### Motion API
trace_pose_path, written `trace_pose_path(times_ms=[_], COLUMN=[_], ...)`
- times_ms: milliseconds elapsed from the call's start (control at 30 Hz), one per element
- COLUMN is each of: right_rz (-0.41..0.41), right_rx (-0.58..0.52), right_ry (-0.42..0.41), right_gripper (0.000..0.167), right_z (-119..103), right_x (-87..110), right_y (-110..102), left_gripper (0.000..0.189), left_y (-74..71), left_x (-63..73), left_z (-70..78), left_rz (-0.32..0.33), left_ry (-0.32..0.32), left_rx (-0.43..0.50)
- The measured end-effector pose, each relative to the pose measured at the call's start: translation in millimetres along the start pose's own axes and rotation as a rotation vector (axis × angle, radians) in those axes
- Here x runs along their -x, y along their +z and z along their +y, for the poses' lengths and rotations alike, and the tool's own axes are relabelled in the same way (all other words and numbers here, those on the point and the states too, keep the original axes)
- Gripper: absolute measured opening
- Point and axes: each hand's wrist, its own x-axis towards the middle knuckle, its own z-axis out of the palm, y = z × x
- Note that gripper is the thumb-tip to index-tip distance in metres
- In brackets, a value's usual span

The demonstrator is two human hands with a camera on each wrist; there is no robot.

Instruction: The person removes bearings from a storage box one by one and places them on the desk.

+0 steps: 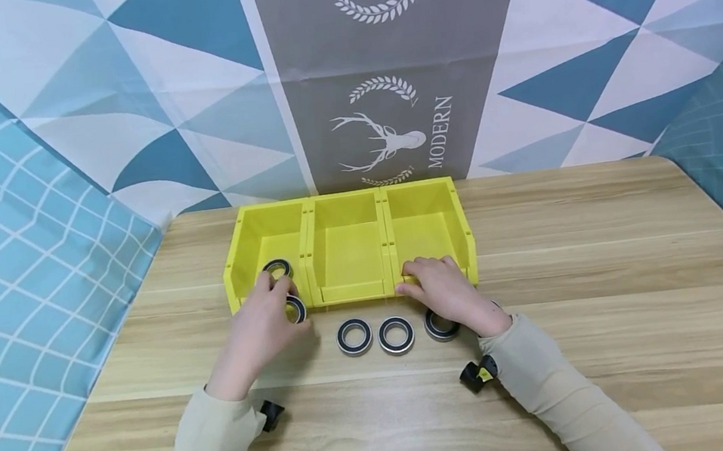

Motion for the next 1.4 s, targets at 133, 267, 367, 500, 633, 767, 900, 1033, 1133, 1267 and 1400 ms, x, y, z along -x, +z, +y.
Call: trace_pose_path(times_ms=[133, 267, 367, 500, 633, 767, 900, 1033, 1133, 1267, 1400], right_rz=[0.000, -0.001, 0.002, 0.007, 0.010, 0.008, 0.014, 0.027, 0.029, 0.029, 0.025], right_rx=[0.002, 0.004, 0.001, -0.001, 0.000, 0.001, 0.006, 0.009, 0.007, 0.012, 0.014], right_ry=[-0.003, -0.007, -0.008, -0.012, -0.015, -0.015, -0.017, -0.026, -0.029, -0.025, -0.023], right_gripper=[0.031, 0.031, 0.031, 0.031, 0.031, 0.031, 0.031, 0.029, 0.030, 0.030, 0.030], right_z=[0, 0, -1, -1, -1, -1, 0, 0, 0, 1, 1], right_x=[0.4, 0.8, 0.7, 0.6, 0.7, 0.7, 0.6, 0.4, 0.3, 0.4, 0.6], right_y=[0, -1, 0, 0, 0, 0, 0, 0, 0, 0, 1], left_gripper=[0.042, 0.039, 0.039, 0.036, 0.030, 0.027, 0.027, 0.029, 0.030, 0.032, 0.034], left_y=[4.9, 7.8, 9.6, 12.8, 16.9, 21.2, 24.8, 27.7, 29.0, 30.0, 30.9], left_x=[4.6, 8.2, 10.0, 12.1, 14.0, 14.7, 14.4, 15.0, 15.7, 15.9, 16.0], left_z=[1.3, 2.9, 4.5, 7.0, 9.1, 10.1, 10.5, 11.9, 13.0, 13.6, 13.5], left_rz=[-0.035, -0.045, -0.056, -0.070, -0.097, -0.158, -0.189, -0.186, -0.181, -0.177, -0.181], left_ry=[0.022, 0.047, 0.072, 0.120, 0.162, 0.175, 0.183, 0.197, 0.204, 0.205, 0.207], left_rx=[-0.001, -0.016, -0.021, -0.013, -0.005, -0.008, -0.007, -0.015, -0.035, -0.051, -0.053])
